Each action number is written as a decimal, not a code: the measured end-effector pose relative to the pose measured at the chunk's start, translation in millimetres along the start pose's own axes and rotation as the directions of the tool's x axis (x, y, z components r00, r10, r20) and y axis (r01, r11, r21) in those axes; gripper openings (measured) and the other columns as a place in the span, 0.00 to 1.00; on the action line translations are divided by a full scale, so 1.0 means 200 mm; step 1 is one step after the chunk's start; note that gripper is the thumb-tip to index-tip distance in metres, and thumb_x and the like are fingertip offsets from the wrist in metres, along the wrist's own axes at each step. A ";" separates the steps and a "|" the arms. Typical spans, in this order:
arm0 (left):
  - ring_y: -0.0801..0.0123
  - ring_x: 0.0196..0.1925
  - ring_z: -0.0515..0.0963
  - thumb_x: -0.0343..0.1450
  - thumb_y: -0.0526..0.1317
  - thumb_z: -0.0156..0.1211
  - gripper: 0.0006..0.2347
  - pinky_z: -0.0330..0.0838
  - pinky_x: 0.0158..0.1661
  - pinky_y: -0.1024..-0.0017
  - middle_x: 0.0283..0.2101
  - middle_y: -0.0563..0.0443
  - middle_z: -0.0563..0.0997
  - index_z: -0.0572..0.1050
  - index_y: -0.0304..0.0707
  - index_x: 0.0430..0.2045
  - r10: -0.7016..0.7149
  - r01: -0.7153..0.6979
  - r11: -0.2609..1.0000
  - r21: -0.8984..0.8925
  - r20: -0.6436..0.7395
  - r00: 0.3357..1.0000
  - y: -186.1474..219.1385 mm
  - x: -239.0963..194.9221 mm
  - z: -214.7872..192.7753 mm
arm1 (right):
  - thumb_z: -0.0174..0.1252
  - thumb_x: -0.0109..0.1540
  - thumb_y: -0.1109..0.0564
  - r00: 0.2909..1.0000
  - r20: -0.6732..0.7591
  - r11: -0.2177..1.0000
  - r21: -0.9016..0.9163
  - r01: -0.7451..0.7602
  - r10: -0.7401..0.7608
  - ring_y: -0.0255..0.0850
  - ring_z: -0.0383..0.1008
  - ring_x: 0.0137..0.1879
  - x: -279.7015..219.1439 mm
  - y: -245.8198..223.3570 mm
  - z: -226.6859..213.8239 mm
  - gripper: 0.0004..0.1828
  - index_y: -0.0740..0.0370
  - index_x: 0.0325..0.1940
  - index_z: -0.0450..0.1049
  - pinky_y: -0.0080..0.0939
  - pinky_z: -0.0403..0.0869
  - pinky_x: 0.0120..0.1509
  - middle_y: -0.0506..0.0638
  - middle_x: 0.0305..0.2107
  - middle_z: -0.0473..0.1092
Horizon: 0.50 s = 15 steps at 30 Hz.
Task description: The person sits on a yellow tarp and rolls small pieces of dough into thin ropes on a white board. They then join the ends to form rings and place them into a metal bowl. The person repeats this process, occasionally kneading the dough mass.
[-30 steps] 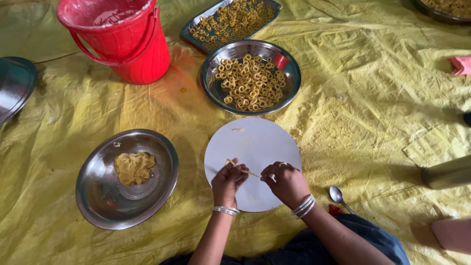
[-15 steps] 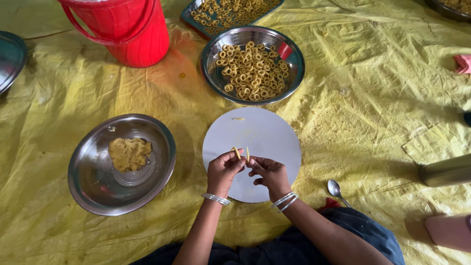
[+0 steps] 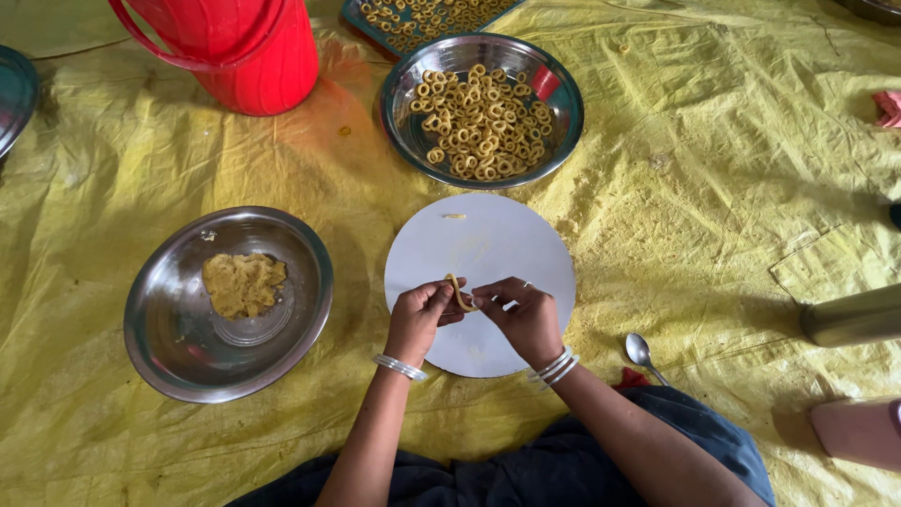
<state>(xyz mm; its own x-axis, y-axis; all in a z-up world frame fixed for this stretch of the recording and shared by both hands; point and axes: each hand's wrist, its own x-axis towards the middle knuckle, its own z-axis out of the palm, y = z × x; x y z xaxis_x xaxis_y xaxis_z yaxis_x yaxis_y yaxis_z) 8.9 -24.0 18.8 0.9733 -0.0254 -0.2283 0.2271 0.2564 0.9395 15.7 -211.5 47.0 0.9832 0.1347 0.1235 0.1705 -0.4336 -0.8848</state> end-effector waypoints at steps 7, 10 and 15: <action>0.72 0.31 0.86 0.71 0.34 0.61 0.10 0.85 0.34 0.75 0.34 0.46 0.87 0.82 0.28 0.44 0.044 -0.044 0.993 0.109 0.002 0.999 0.01 -0.01 0.02 | 0.69 0.58 0.56 0.947 0.035 0.888 -0.336 0.313 -0.320 0.37 0.77 0.25 -0.04 -0.16 -0.04 0.03 0.55 0.35 0.83 0.38 0.76 0.33 0.44 0.34 0.79; 0.73 0.30 0.86 0.71 0.33 0.62 0.08 0.85 0.34 0.76 0.32 0.45 0.87 0.83 0.27 0.41 0.015 -0.016 0.996 0.087 0.011 1.000 0.01 -0.02 0.03 | 0.68 0.58 0.56 0.899 0.013 0.822 -0.400 0.405 -0.437 0.40 0.78 0.31 -0.04 -0.18 -0.04 0.03 0.54 0.36 0.82 0.39 0.76 0.36 0.43 0.35 0.78; 0.71 0.29 0.86 0.67 0.30 0.68 0.07 0.84 0.32 0.75 0.32 0.44 0.88 0.84 0.23 0.35 -0.012 0.014 0.995 0.098 -0.023 1.000 -0.02 0.00 0.02 | 0.69 0.57 0.56 0.905 0.016 0.827 -0.400 0.395 -0.424 0.40 0.80 0.31 -0.04 -0.17 -0.04 0.04 0.53 0.36 0.82 0.39 0.76 0.35 0.44 0.33 0.79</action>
<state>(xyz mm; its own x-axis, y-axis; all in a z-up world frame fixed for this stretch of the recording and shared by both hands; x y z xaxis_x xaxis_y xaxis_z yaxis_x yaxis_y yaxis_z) 7.1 -28.3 15.5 0.9695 -0.0062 -0.2451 0.2429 0.1597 0.9568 2.3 -205.5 79.2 0.8168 0.3199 0.4802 0.5552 -0.6622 -0.5033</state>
